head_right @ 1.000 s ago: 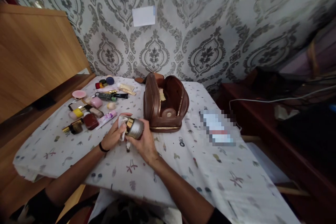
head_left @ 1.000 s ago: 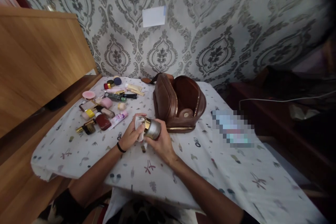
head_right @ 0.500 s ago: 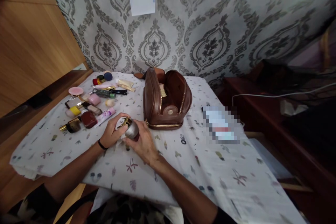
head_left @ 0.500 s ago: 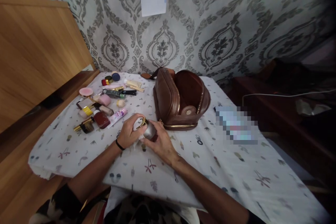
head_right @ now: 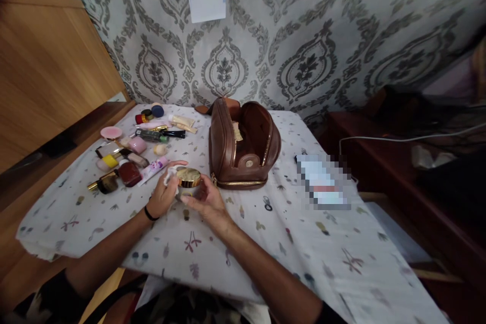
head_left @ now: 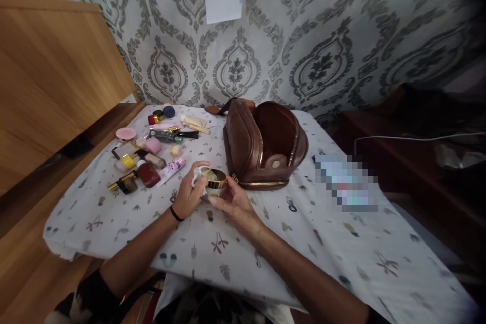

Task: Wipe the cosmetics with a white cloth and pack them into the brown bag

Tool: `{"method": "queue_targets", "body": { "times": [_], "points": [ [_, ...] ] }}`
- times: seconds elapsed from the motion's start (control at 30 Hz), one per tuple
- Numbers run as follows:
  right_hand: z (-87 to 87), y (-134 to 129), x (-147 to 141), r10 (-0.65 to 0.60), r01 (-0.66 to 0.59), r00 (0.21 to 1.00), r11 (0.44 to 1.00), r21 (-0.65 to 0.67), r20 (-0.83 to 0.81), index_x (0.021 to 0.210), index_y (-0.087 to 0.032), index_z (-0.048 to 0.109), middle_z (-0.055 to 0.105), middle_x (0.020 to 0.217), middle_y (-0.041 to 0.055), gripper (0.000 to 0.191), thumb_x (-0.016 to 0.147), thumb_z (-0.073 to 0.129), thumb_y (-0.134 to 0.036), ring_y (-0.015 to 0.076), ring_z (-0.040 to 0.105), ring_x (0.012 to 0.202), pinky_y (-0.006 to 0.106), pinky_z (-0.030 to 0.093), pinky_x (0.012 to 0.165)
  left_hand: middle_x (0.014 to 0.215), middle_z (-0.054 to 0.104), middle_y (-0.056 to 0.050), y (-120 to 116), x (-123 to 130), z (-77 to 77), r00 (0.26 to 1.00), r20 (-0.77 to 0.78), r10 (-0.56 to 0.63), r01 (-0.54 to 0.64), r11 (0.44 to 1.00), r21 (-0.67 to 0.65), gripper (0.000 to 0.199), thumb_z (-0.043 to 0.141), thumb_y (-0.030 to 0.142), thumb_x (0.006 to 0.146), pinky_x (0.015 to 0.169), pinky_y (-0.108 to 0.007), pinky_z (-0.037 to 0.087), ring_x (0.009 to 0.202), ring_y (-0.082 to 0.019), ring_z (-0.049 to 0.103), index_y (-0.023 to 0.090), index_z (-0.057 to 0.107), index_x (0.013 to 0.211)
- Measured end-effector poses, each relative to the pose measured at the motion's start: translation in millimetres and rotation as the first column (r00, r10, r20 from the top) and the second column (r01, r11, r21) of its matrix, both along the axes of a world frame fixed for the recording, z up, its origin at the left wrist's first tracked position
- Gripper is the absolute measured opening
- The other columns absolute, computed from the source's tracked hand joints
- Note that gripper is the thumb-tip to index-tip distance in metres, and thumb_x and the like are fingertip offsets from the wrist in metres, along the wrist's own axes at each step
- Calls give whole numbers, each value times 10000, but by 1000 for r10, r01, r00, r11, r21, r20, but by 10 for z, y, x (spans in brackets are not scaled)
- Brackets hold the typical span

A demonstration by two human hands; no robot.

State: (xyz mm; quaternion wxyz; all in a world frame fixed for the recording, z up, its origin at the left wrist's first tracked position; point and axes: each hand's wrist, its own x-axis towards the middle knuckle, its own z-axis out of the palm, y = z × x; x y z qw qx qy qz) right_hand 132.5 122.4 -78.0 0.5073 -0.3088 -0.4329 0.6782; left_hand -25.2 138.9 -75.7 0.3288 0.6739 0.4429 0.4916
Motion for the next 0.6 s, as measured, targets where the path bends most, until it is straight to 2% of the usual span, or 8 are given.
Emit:
{"method": "queue_targets", "body": {
  "times": [0.13,0.27,0.4,0.5,0.6],
  "points": [
    [56,-7,13,41,-50,991,996,-70,-127,1104,-258,660,694,1161,38,485,675,849,-385,232,641,1074,400,496,987,1176,627,-114,-10,13,-40,993,-45,-109,109,994,-15,628,607,469,875,944,-368,444,1047,-246,601,174,384,1383],
    [66,-8,20,81,-105,979,987,-122,-186,1072,-249,670,702,1147,50,406,783,732,-527,232,656,1026,380,548,868,1163,631,-108,1,20,-37,992,-91,-91,88,995,-38,731,729,463,775,974,-398,440,1073,-270,601,185,406,1369],
    [45,0,-1,86,-119,978,978,-169,-190,1064,-249,673,714,1106,46,430,799,694,-587,219,654,1020,348,544,858,1172,605,-104,-24,46,-7,985,-170,8,9,995,98,638,731,477,765,982,-399,435,1093,-274,585,200,490,1287],
    [42,0,-14,85,-120,979,975,-188,-186,1047,-248,673,717,1087,39,422,783,718,-575,211,658,998,333,545,849,1097,598,-86,-54,65,22,974,-219,56,-10,978,208,581,707,482,781,926,-376,456,1031,-256,589,207,514,1255],
    [44,-10,-14,92,-128,979,972,-195,-183,1067,-244,663,714,1101,46,445,776,721,-577,228,665,986,361,562,826,1019,602,-66,-67,59,59,974,-198,111,-60,967,246,388,599,435,872,869,-337,461,951,-219,591,207,543,1180]
  ]
}}
